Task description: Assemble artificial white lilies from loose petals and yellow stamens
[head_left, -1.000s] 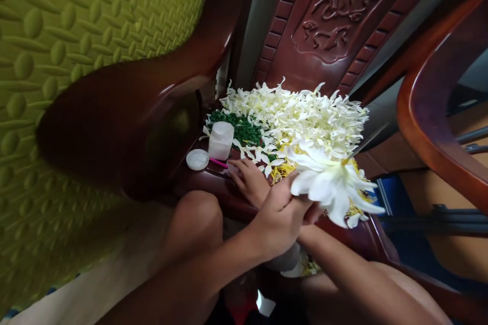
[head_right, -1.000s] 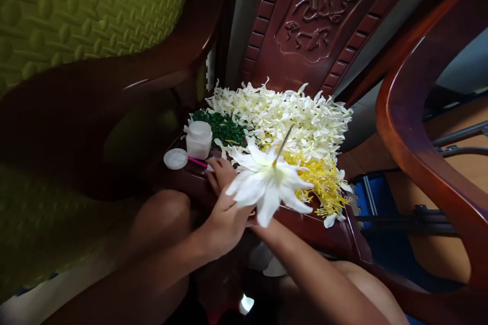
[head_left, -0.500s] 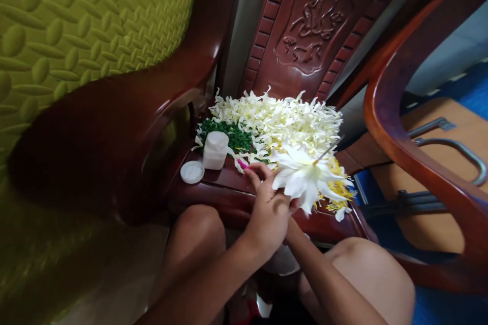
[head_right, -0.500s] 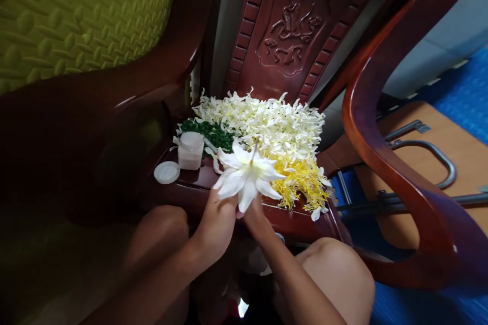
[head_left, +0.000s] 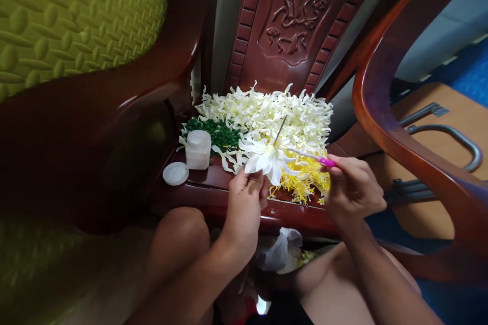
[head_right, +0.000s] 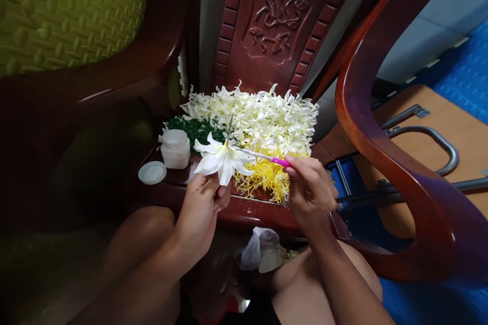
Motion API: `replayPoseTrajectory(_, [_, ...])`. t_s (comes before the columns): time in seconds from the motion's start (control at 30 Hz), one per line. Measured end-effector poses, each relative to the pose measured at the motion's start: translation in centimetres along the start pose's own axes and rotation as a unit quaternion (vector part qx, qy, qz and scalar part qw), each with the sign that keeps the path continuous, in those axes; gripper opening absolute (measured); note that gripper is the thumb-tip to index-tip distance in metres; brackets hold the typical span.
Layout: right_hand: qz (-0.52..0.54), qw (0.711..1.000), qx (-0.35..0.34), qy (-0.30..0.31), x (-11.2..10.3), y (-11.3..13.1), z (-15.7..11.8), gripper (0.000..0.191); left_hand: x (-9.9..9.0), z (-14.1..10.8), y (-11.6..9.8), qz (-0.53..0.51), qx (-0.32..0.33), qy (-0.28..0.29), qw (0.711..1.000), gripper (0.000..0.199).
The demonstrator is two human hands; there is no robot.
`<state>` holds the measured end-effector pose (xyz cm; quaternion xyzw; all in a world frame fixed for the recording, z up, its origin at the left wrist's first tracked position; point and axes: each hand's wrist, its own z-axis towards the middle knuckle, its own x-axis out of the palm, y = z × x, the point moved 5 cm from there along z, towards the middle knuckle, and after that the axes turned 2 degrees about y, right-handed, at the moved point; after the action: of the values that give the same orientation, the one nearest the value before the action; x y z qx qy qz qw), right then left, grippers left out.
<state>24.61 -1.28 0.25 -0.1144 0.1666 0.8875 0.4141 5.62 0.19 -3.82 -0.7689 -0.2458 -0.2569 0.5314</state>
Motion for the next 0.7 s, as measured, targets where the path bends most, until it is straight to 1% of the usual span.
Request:
replayPoseTrajectory(0.03, [0.0, 0.999, -0.033, 0.004, 0.1, 0.3, 0.1, 0.028, 0.1, 0.1, 0.1, 0.003, 0.003, 0.001, 1.0, 0.017])
replayPoseTrajectory(0.1, [0.006, 0.998, -0.056, 0.029, 0.4, 0.6, 0.5, 0.034, 0.1, 0.2, 0.2, 0.013, 0.003, -0.003, 1.0, 0.018])
replayPoseTrajectory(0.3, [0.016, 0.997, -0.062, 0.052, 0.7, 0.4, 1.1, 0.046, 0.5, 0.0, 0.3, 0.024, -0.003, 0.007, 1.0, 0.013])
replayPoseTrajectory(0.4, [0.01, 0.997, -0.054, 0.053, 0.5, 0.2, 1.0, 0.047, 0.4, 0.0, 0.3, 0.025, -0.005, 0.008, 1.0, 0.013])
replayPoseTrajectory(0.47, [0.006, 0.998, -0.043, 0.041, 0.3, -0.2, 0.8, 0.042, 0.3, 0.0, 0.4, 0.023, -0.007, 0.009, 1.0, 0.013])
replayPoseTrajectory(0.5, [0.007, 0.999, -0.024, 0.024, 0.1, -0.6, 0.6, 0.036, 0.3, 0.1, 0.4, 0.022, -0.008, 0.009, 1.0, 0.013])
replayPoseTrajectory(0.53, [0.01, 1.0, 0.009, 0.0, 0.0, -1.1, 0.4, 0.029, 0.3, 0.1, 0.3, 0.02, -0.006, 0.009, 1.0, 0.014])
replayPoseTrajectory(0.6, [0.022, 0.992, 0.115, -0.053, 0.1, -2.5, -0.3, 0.016, 0.3, 0.1, 0.3, 0.015, -0.004, 0.009, 1.0, 0.014])
replayPoseTrajectory(0.63, [0.026, 0.982, 0.177, -0.065, 0.5, -3.0, -0.8, 0.013, 0.4, 0.0, 0.3, 0.012, -0.005, 0.014, 1.0, 0.014])
replayPoseTrajectory(0.67, [0.033, 0.97, 0.234, -0.054, 1.2, -3.4, -1.4, 0.014, 0.6, -0.1, 0.4, 0.008, -0.008, 0.024, 1.0, 0.013])
replayPoseTrajectory(0.7, [0.043, 0.959, 0.28, -0.02, 2.3, -3.4, -2.0, 0.017, 0.9, -0.2, 0.5, 0.005, -0.012, 0.04, 0.999, 0.011])
